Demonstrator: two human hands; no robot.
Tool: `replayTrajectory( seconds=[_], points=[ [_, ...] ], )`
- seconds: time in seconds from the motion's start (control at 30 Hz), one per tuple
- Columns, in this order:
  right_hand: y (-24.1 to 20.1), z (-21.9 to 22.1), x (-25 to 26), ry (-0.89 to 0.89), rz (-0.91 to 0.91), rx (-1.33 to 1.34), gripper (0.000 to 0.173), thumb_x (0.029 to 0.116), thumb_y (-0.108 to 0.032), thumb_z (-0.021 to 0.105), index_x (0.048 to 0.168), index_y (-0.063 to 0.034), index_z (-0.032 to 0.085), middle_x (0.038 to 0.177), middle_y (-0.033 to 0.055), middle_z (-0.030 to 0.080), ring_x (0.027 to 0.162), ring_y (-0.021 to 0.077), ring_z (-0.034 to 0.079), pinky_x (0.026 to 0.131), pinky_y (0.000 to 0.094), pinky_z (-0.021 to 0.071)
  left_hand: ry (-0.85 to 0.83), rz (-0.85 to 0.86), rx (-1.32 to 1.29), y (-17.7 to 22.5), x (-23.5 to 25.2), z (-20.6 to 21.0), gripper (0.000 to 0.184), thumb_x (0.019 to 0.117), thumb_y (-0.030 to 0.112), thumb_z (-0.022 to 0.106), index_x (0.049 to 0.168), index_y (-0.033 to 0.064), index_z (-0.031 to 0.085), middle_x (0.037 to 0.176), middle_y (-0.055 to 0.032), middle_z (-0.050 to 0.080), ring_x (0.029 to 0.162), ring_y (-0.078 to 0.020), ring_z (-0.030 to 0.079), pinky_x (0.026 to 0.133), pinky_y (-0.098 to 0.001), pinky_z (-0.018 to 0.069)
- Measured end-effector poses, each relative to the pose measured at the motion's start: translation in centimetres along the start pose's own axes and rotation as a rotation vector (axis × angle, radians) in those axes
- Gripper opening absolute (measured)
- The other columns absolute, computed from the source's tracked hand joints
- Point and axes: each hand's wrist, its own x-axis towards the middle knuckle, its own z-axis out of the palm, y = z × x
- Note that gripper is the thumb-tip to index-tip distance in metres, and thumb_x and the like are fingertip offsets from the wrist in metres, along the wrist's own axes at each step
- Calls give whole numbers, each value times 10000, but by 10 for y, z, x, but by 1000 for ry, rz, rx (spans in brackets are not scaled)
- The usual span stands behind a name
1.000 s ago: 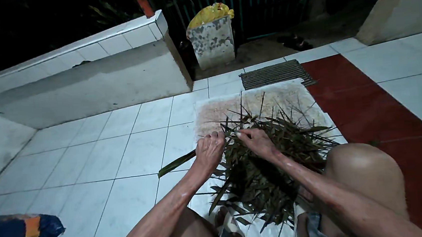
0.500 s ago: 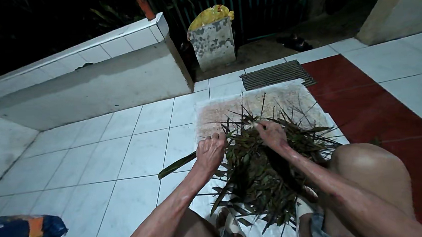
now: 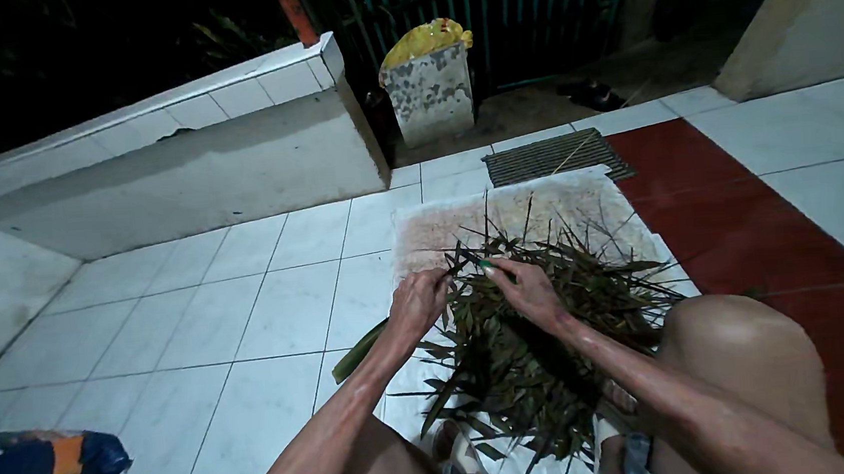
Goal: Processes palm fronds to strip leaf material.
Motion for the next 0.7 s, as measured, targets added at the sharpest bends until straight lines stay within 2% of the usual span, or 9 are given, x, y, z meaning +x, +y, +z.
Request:
replayTrajectory(
  seconds=[0.13,0.33,0.43,0.53,0.63,0.7],
  points=[
    [2,2,4,49,20,-36,413,1064,-481,468,1326,-262,700,1130,54,746,1050,238,698,927,529,537,-14,-15,-18,-1,1,-1,357,1076,355,481,1079,105,736,921,-100,723,889,-268,701,826,-507,555],
    [3,-1,10,81,86,-64,397,1060,-490,481,1337,-301,692,1122,56,746,1045,255,695,920,549,532,-40,-28,-19,-2,3,0,352,1076,353,486,1076,109,740,918,-96,719,885,-260,697,827,-502,554],
    [10,-12,16,178,174,-79,389,1066,-450,506,1332,-239,695,1120,110,742,1037,322,695,909,604,522,-58,-31,-19,-4,2,1,356,1070,359,493,1040,101,736,902,-97,709,869,-263,690,814,-502,551],
    [16,-25,22,285,182,-48,374,1077,-398,510,1291,-158,701,1011,152,728,924,350,687,837,609,524,-43,-39,23,-6,-1,-2,352,1074,352,482,1095,120,745,957,-103,728,925,-274,702,846,-519,551],
    [10,-24,17,226,73,33,362,1074,-384,521,1292,-159,702,996,126,728,881,296,688,811,565,542,17,-25,107,-2,-6,-3,331,1075,321,473,1181,163,744,1017,-104,750,987,-303,716,859,-552,555],
    [3,-19,11,96,40,68,377,1072,-391,519,1304,-155,699,1053,110,731,932,258,694,864,524,550,46,-9,183,4,-7,-4,327,1073,304,471,1221,186,738,1053,-104,753,1001,-311,722,841,-552,561]
  ],
)
